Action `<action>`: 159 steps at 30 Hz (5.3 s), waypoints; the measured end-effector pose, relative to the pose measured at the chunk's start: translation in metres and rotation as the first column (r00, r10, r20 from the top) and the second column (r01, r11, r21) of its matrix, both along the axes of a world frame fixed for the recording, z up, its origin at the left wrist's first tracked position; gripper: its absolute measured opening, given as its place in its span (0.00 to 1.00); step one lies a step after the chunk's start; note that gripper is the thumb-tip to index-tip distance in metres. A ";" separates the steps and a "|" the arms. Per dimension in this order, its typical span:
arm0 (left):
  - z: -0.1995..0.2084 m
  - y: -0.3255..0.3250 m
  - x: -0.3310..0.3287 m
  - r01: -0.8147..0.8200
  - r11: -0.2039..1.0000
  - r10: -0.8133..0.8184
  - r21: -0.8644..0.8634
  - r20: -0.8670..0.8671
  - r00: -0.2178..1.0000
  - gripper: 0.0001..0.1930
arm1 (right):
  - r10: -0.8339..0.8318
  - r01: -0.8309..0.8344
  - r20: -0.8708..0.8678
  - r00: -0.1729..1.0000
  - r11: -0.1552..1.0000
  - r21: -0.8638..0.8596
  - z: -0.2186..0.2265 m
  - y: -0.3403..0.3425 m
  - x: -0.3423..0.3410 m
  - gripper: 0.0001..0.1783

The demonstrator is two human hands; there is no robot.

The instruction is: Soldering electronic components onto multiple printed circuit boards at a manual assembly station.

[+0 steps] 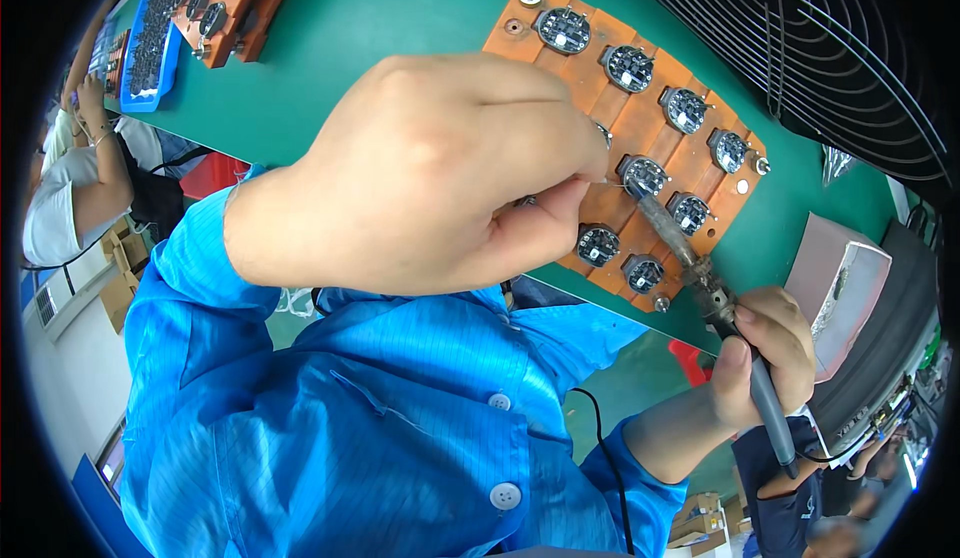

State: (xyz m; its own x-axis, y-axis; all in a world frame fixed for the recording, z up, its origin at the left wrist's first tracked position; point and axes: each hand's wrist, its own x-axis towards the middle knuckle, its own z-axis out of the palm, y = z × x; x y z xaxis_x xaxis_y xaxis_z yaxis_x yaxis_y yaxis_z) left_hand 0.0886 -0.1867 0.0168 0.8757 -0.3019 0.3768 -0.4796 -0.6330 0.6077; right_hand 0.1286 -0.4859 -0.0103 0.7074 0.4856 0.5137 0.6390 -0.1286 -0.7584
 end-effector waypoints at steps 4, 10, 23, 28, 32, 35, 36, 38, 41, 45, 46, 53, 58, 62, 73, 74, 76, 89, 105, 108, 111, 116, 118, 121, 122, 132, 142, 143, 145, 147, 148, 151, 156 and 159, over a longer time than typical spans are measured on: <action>0.001 0.008 -0.005 -0.019 1.000 0.018 -0.010 -0.035 0.999 0.08 | -0.009 0.013 0.061 0.998 0.997 -0.071 0.004 -0.017 -0.006 0.17; -0.013 0.026 -0.028 -0.057 0.994 0.053 -0.097 -0.039 0.998 0.16 | -0.573 0.557 0.108 0.812 0.817 0.148 -0.009 -0.065 -0.051 0.19; -0.032 0.037 -0.034 -0.087 0.995 0.087 -0.038 -0.020 0.996 0.28 | -0.775 0.763 0.012 0.631 0.624 0.168 -0.014 -0.102 -0.100 0.11; -0.012 0.023 -0.021 -0.083 0.996 0.083 0.014 0.050 0.995 0.13 | -0.472 0.468 0.014 0.881 0.877 0.110 0.002 -0.068 -0.077 0.16; -0.007 0.011 -0.012 -0.072 0.997 0.068 0.035 0.113 0.991 0.11 | -0.260 0.260 0.014 0.966 0.965 -0.018 0.012 -0.034 -0.056 0.17; -0.007 0.009 -0.007 -0.064 0.997 0.057 0.044 0.141 0.988 0.12 | -0.226 0.226 -0.004 0.974 0.973 -0.043 0.012 -0.011 -0.044 0.17; -0.008 0.009 -0.005 -0.064 0.997 0.058 0.039 0.139 0.989 0.13 | -0.226 0.225 -0.012 0.974 0.973 -0.045 0.012 -0.006 -0.041 0.16; -0.011 0.008 -0.003 -0.060 0.997 0.054 0.038 0.153 0.987 0.13 | -0.198 0.197 -0.008 0.980 0.979 -0.057 0.011 0.001 -0.035 0.15; -0.016 0.006 0.000 -0.050 0.998 0.044 0.040 0.158 0.986 0.13 | -0.181 0.180 -0.001 0.984 0.980 -0.084 0.009 0.005 -0.032 0.14; -0.020 0.006 0.002 -0.054 0.997 0.043 0.064 0.168 0.985 0.13 | -0.180 0.177 -0.024 0.983 0.980 -0.085 0.009 0.007 -0.030 0.14; -0.020 0.006 0.003 -0.050 0.997 0.039 0.065 0.167 0.985 0.13 | -0.178 0.175 -0.015 0.984 0.980 -0.099 0.009 0.008 -0.030 0.13; -0.009 0.006 0.004 -0.097 0.994 0.086 0.049 0.187 0.979 0.12 | -0.198 0.200 0.033 0.980 0.977 -0.073 0.011 -0.002 -0.035 0.15; 0.007 0.010 -0.012 -0.104 0.994 0.102 0.016 0.074 0.992 0.11 | -0.218 0.219 0.044 0.975 0.976 -0.018 0.015 -0.031 -0.054 0.19; 0.005 0.000 -0.023 0.001 0.999 -0.001 -0.051 0.008 1.000 0.12 | -0.202 0.202 -0.007 0.979 0.979 -0.001 0.017 -0.045 -0.073 0.21; -0.013 -0.024 -0.032 0.063 0.995 -0.061 -0.071 0.024 0.998 0.12 | -0.210 0.212 0.034 0.977 0.973 -0.094 0.003 -0.040 -0.078 0.16; -0.014 -0.025 -0.032 0.062 0.995 -0.061 -0.073 0.014 0.998 0.12 | -0.203 0.203 0.003 0.979 0.975 -0.091 0.004 -0.039 -0.077 0.15; -0.016 -0.025 -0.032 0.058 0.995 -0.058 -0.076 0.009 0.998 0.11 | -0.187 0.188 0.013 0.982 0.978 -0.091 0.002 -0.036 -0.075 0.15; -0.024 -0.039 -0.027 0.073 0.997 -0.073 0.004 0.018 0.997 0.11 | -0.154 0.154 0.001 0.988 0.985 -0.077 0.001 -0.033 -0.069 0.16; -0.028 -0.047 -0.025 0.049 0.992 -0.057 0.119 0.061 0.997 0.11 | -0.127 0.127 0.007 0.992 0.987 -0.093 0.001 -0.038 -0.063 0.17; -0.028 -0.048 -0.026 0.053 0.993 -0.060 0.110 0.062 0.996 0.12 | -0.154 0.152 -0.018 0.988 0.984 -0.089 0.001 -0.037 -0.064 0.17; -0.028 -0.047 -0.027 0.053 0.995 -0.060 0.087 0.077 0.995 0.12 | -0.117 0.118 0.013 0.993 0.988 -0.103 0.003 -0.038 -0.064 0.17; -0.030 -0.040 -0.030 0.039 0.999 -0.041 0.018 0.111 0.993 0.15 | -0.117 0.119 0.024 0.993 0.986 -0.120 0.003 -0.039 -0.064 0.18; -0.029 -0.033 -0.034 0.019 1.000 -0.021 0.016 0.139 0.990 0.15 | -0.131 0.133 0.031 0.991 0.988 -0.074 0.004 -0.039 -0.065 0.19; -0.027 -0.022 -0.041 -0.023 1.000 0.022 0.010 0.141 0.990 0.15 | -0.167 0.167 0.020 0.986 0.986 0.017 0.003 -0.033 -0.068 0.20; -0.026 -0.019 -0.043 -0.011 1.000 0.008 0.016 0.128 0.992 0.15 | -0.155 0.155 0.018 0.988 0.988 0.002 0.003 -0.031 -0.067 0.21; -0.032 -0.017 -0.042 -0.034 0.999 0.030 0.040 0.085 0.996 0.12 | -0.033 0.034 0.021 0.999 0.997 -0.076 0.002 0.000 -0.053 0.16; -0.034 -0.022 -0.038 -0.026 0.995 0.017 0.093 0.097 0.995 0.12 | -0.073 0.075 0.026 0.997 0.994 -0.077 0.002 0.001 -0.057 0.16; -0.035 -0.022 -0.038 -0.028 0.996 0.020 0.085 0.085 0.996 0.13 | -0.084 0.085 0.025 0.996 0.993 -0.080 0.002 0.001 -0.057 0.16; -0.035 -0.023 -0.037 -0.016 0.997 0.010 0.075 0.080 0.997 0.13 | -0.075 0.077 0.027 0.997 0.993 -0.092 0.003 0.001 -0.057 0.17; -0.035 -0.025 -0.038 -0.018 0.997 0.012 0.071 0.072 0.997 0.13 | -0.069 0.072 0.032 0.997 0.992 -0.102 0.004 0.000 -0.056 0.17; -0.035 -0.025 -0.038 -0.016 0.996 0.010 0.085 0.080 0.997 0.14 | -0.069 0.072 0.034 0.997 0.992 -0.106 0.004 0.000 -0.056 0.17; -0.036 -0.025 -0.039 -0.012 0.998 0.007 0.064 0.083 0.997 0.15 | -0.066 0.070 0.040 0.997 0.992 -0.106 0.005 -0.001 -0.057 0.17; -0.037 -0.015 -0.039 -0.009 1.000 0.009 -0.003 0.134 0.991 0.18 | -0.081 0.086 0.047 0.996 0.987 -0.133 0.007 0.000 -0.058 0.17; -0.036 -0.006 -0.044 -0.045 0.999 0.044 -0.002 0.153 0.987 0.19 | -0.074 0.081 0.049 0.996 0.987 -0.139 0.009 0.000 -0.058 0.16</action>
State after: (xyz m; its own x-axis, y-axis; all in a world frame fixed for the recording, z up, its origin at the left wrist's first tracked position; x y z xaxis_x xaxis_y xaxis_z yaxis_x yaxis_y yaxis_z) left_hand 0.0448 -0.1930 -0.0194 0.8206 -0.2644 0.5066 -0.5380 -0.6565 0.5288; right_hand 0.0703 -0.4860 -0.0017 0.7239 0.4999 0.4754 0.6552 -0.2825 -0.7007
